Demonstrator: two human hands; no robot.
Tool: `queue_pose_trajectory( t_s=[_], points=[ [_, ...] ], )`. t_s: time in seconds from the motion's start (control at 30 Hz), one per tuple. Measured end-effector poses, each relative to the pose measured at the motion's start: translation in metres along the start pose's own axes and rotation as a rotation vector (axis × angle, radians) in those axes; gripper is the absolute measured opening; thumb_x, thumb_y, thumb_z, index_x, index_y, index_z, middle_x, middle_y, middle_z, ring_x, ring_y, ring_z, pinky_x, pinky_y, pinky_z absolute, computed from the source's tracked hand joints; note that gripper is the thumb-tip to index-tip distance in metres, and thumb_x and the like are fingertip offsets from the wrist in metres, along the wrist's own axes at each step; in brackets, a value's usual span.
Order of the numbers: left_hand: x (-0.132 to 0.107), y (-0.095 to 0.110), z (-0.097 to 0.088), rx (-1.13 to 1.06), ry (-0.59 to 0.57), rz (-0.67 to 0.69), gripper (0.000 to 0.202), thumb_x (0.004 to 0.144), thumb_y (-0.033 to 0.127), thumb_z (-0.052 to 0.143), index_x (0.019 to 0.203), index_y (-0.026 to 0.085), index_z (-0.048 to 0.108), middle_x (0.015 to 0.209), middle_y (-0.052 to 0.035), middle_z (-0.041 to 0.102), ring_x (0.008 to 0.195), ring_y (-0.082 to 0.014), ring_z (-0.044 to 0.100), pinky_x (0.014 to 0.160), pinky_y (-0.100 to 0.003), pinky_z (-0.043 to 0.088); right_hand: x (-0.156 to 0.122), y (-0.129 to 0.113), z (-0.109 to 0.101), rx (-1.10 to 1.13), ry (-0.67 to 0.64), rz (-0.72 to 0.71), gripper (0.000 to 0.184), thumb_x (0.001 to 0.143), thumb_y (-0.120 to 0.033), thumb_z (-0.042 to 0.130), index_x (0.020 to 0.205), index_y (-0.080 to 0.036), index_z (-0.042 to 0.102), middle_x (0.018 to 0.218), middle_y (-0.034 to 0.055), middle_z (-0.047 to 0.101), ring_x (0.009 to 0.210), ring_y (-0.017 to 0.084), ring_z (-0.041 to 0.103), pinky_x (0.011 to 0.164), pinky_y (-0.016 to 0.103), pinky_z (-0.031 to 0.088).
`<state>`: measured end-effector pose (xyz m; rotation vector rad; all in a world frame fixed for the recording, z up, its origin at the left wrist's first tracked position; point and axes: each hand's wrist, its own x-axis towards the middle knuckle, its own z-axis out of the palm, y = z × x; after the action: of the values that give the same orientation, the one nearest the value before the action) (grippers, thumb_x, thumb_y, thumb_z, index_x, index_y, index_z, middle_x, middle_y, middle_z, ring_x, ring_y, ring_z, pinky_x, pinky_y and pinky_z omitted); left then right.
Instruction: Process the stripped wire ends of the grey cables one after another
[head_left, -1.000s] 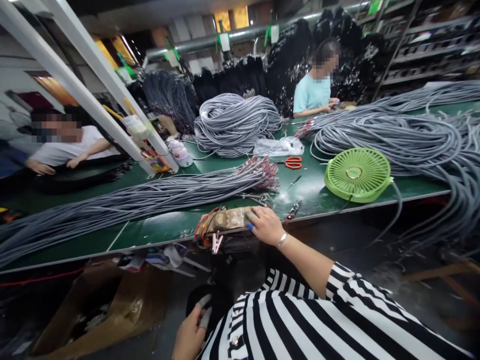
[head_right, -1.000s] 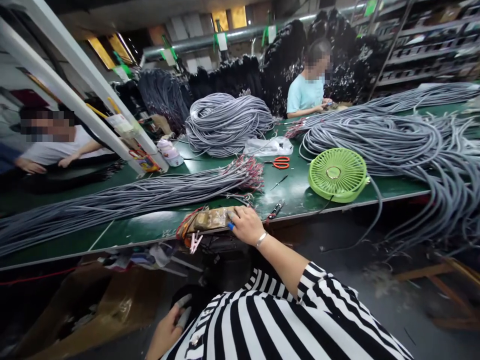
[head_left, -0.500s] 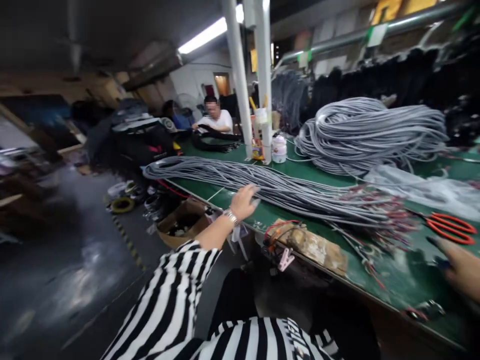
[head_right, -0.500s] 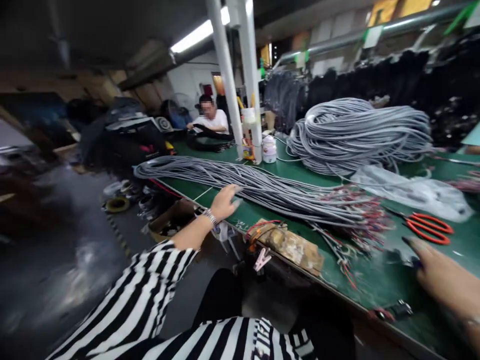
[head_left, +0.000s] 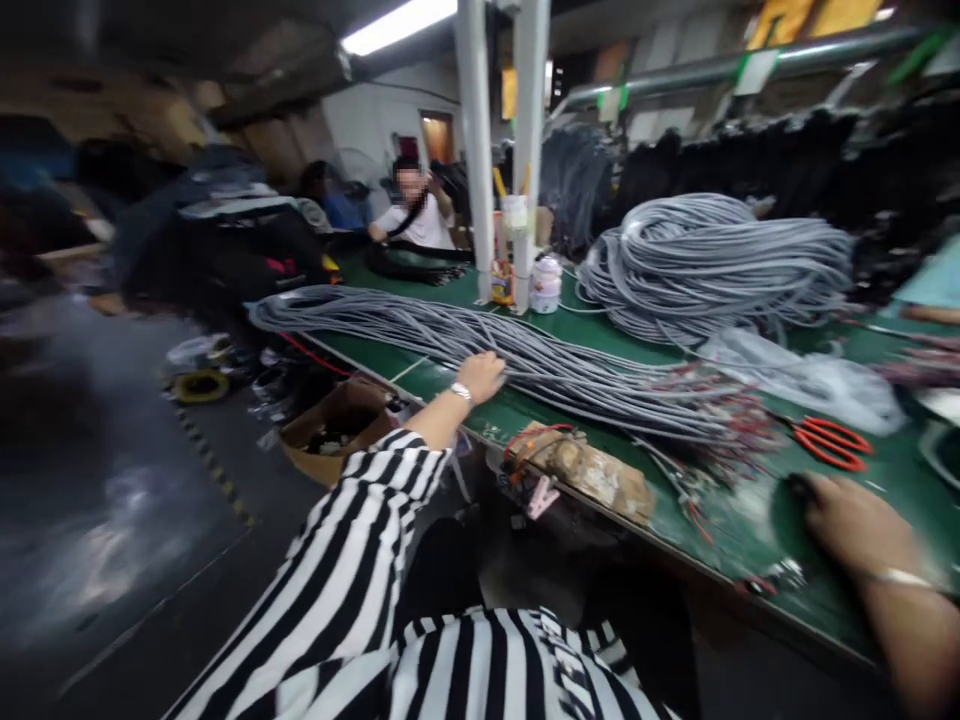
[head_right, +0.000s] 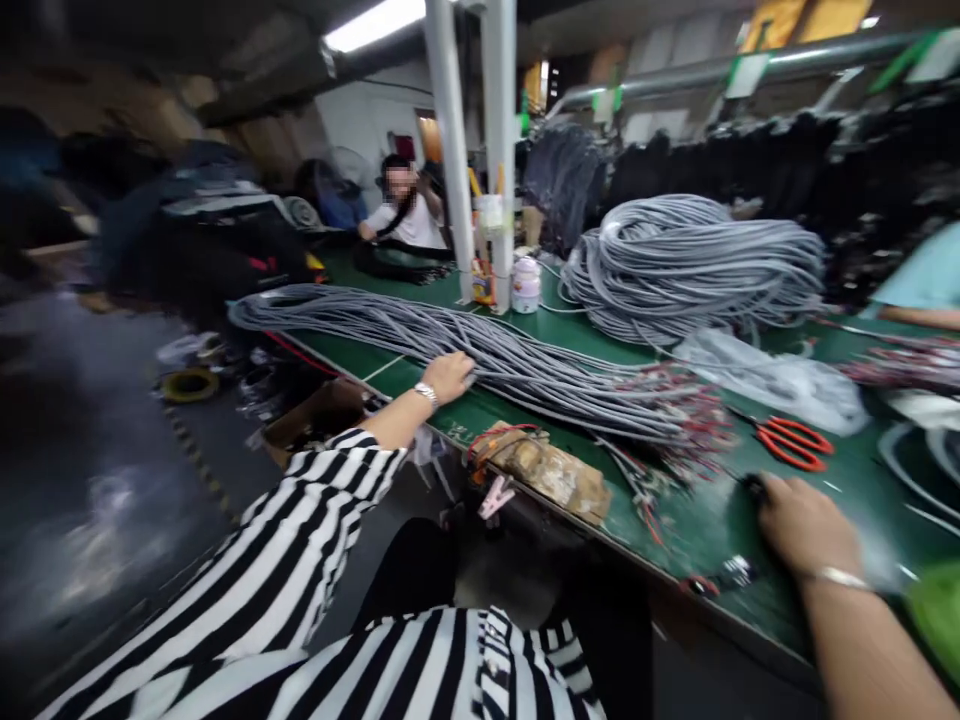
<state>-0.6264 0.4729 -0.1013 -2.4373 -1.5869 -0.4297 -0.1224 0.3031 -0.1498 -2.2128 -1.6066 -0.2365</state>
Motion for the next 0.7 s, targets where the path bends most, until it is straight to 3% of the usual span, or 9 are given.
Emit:
queue_pose_trajectory(
  t_s=[0.07,0.17,0.27,0.33,0.43,0.5,0.6,0.7],
  points=[
    [0.002,0.001,-0.005,-0.014,0.05,-0.02,0.041,0.094,0.022,0.025,0.108,-0.003,0.055,0.116,-0.0152,0.061,0.111,-0.023,0.059,0.093,-0.032,0.042,0.009,0.006,0.012,-0.068,0.002,-0.003,0.026,0.073,-0.013,0.049,0.085,-0.029,0.067,0.076,0.0154,0.058,0.067,0.028,0.059,0.063,0.043,0.045],
    [0.01,0.003,-0.013,-0.038,0.129,-0.103,0.036,0.094,0.025,0.036,0.112,-0.001,0.054,0.113,-0.0212,0.064,0.105,-0.0275,0.064,0.087,-0.035,0.047,0.012,0.011,0.015,-0.142,0.096,0.105,0.032,0.084,-0.015,0.044,0.107,-0.017,0.066,0.095,0.0179,0.058,0.075,0.025,0.059,0.061,0.037,0.043],
    [0.001,0.018,-0.032,-0.163,0.136,-0.07,0.034,0.09,0.038,0.049,0.11,0.012,0.06,0.1,-0.011,0.071,0.093,-0.0242,0.067,0.083,-0.032,0.049,0.009,0.008,0.009,-0.18,0.119,0.186,0.038,0.088,-0.015,0.042,0.121,-0.013,0.061,0.109,0.0176,0.057,0.077,0.022,0.058,0.063,0.033,0.043],
    [-0.022,0.04,-0.053,-0.254,0.01,0.101,0.035,0.087,0.047,0.053,0.105,0.019,0.065,0.095,-0.0067,0.073,0.087,-0.0232,0.067,0.082,-0.032,0.049,0.007,0.006,0.005,-0.177,0.123,0.19,0.04,0.09,-0.021,0.045,0.126,-0.012,0.058,0.114,0.0177,0.056,0.081,0.023,0.059,0.065,0.032,0.043],
    [-0.073,0.088,-0.085,-0.377,-0.321,0.348,0.037,0.084,0.056,0.054,0.096,0.025,0.07,0.089,-0.0053,0.073,0.082,-0.0236,0.067,0.08,-0.033,0.048,0.004,0.006,0.003,-0.162,0.122,0.182,0.042,0.092,-0.032,0.047,0.126,-0.011,0.059,0.114,0.0176,0.059,0.084,0.024,0.059,0.066,0.032,0.042],
    [-0.109,0.125,-0.097,-0.521,-0.568,0.422,0.036,0.085,0.057,0.053,0.093,0.028,0.072,0.085,-0.0041,0.073,0.082,-0.0227,0.066,0.082,-0.032,0.048,0.002,0.008,0.002,-0.152,0.124,0.192,0.039,0.091,-0.031,0.049,0.123,-0.011,0.061,0.108,0.0172,0.062,0.082,0.023,0.059,0.064,0.031,0.039],
    [-0.156,0.171,-0.086,-0.737,-0.802,0.475,0.031,0.08,0.056,0.06,0.088,0.028,0.072,0.082,-0.005,0.072,0.081,-0.0235,0.066,0.078,-0.031,0.049,0.001,0.01,-0.004,-0.121,0.152,0.227,0.034,0.09,-0.027,0.052,0.117,-0.012,0.066,0.096,0.0152,0.066,0.074,0.02,0.056,0.061,0.03,0.033],
    [-0.192,0.184,-0.05,-0.849,-0.814,0.515,0.034,0.089,0.051,0.049,0.091,0.024,0.07,0.087,-0.0072,0.072,0.082,-0.0216,0.066,0.079,-0.03,0.05,-0.01,0.007,-0.024,-0.052,0.237,0.216,0.037,0.088,-0.033,0.055,0.115,-0.013,0.07,0.08,0.0119,0.066,0.065,0.017,0.05,0.06,0.031,0.029]
  ],
)
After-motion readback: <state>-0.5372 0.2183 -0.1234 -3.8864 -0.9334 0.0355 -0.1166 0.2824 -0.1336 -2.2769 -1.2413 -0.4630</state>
